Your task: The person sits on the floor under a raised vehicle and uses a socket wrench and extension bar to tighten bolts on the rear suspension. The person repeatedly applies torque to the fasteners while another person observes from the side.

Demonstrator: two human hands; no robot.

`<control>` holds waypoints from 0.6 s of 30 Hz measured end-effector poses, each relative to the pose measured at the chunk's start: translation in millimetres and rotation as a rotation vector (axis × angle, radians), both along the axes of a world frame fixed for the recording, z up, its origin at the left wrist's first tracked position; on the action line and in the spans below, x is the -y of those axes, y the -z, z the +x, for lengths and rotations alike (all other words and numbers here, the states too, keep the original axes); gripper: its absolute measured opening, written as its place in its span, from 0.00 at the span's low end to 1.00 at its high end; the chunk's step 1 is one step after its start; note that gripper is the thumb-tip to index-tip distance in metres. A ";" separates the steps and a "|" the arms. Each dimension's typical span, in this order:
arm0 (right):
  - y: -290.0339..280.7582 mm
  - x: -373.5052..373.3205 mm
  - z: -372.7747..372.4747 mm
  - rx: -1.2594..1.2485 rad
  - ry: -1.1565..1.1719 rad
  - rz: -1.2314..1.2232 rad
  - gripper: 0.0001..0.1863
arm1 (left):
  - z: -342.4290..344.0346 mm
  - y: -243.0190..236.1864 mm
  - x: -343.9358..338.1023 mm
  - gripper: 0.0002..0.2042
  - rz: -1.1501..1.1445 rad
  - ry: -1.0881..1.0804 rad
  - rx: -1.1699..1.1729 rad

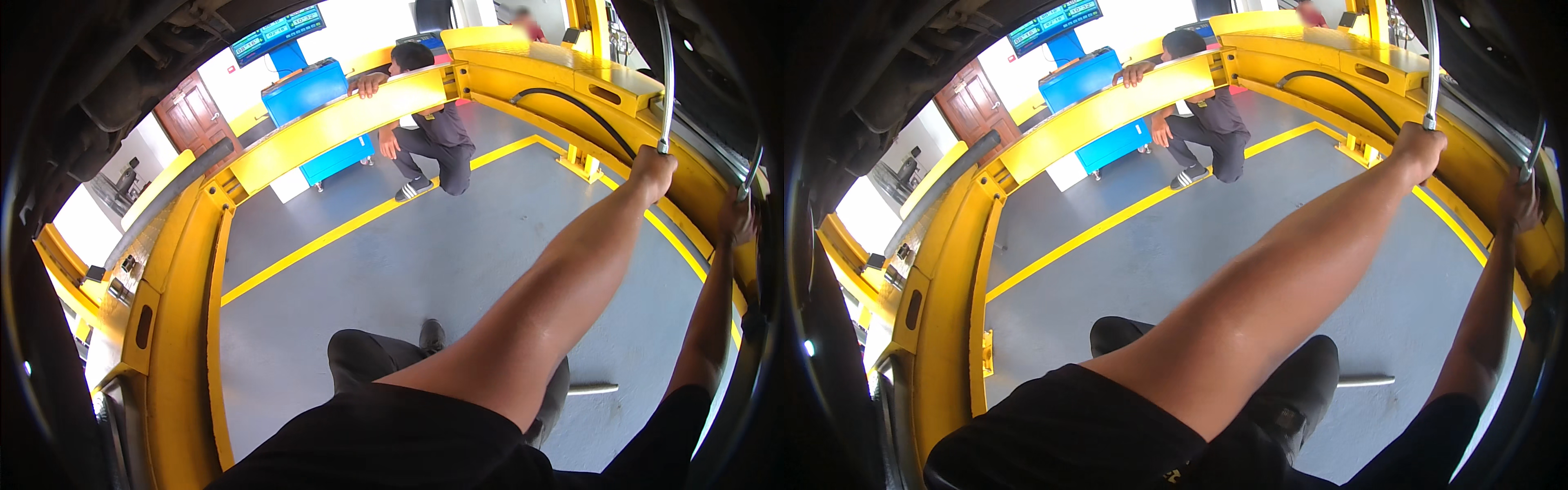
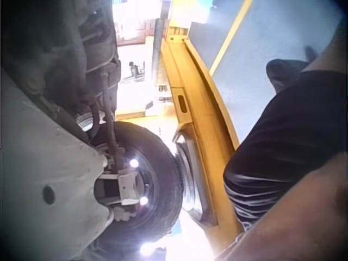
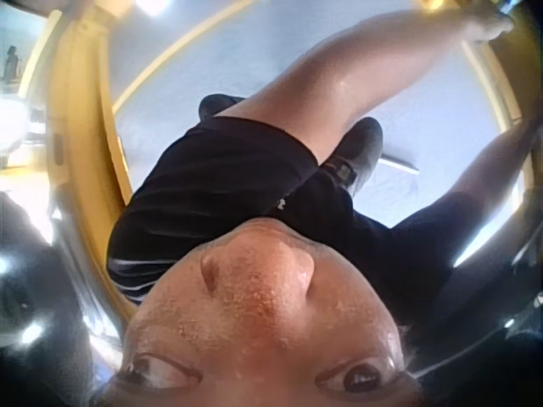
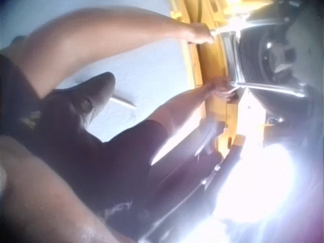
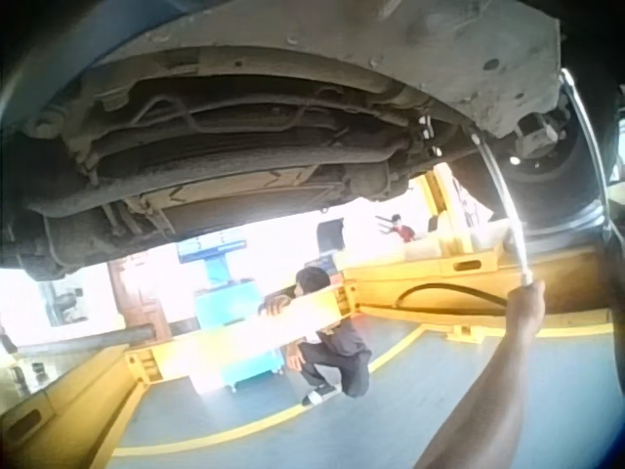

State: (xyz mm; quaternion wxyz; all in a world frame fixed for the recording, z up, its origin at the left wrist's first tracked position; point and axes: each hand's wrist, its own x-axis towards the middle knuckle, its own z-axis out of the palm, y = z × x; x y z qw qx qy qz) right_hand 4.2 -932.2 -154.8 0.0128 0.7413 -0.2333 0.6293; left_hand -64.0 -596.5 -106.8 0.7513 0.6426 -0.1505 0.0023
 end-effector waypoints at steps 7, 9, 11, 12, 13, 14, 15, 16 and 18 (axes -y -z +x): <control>0.9 1.7 6.2 -0.101 0.008 0.064 0.27 | -45.9 -23.3 -34.7 0.10 0.249 -0.045 -0.126; -5.8 8.6 4.6 -0.120 0.039 0.065 0.27 | -50.3 -29.3 -35.9 0.09 0.290 -0.012 -0.132; -8.4 12.5 8.3 -0.104 0.085 0.037 0.28 | -46.7 -33.0 -39.8 0.09 0.312 0.058 -0.094; -4.8 7.6 8.7 -0.115 0.064 0.049 0.28 | -47.4 -29.0 -41.0 0.09 0.285 0.039 -0.084; 0.7 5.3 5.7 -0.126 0.044 0.060 0.28 | -50.9 -23.0 -39.3 0.09 0.259 0.022 -0.073; -1.4 7.5 4.2 -0.132 0.032 0.063 0.28 | -52.3 -21.9 -37.3 0.10 0.223 0.012 -0.056; -6.5 8.0 8.2 -0.130 0.042 0.096 0.29 | -50.2 -23.1 -37.3 0.10 0.233 0.031 -0.046; -5.6 10.5 6.8 -0.149 0.054 0.123 0.29 | -48.3 -23.9 -36.0 0.10 0.226 0.044 -0.041; -7.1 4.1 14.1 -0.080 0.025 0.121 0.30 | -50.8 -25.1 -41.2 0.09 0.208 0.044 -0.037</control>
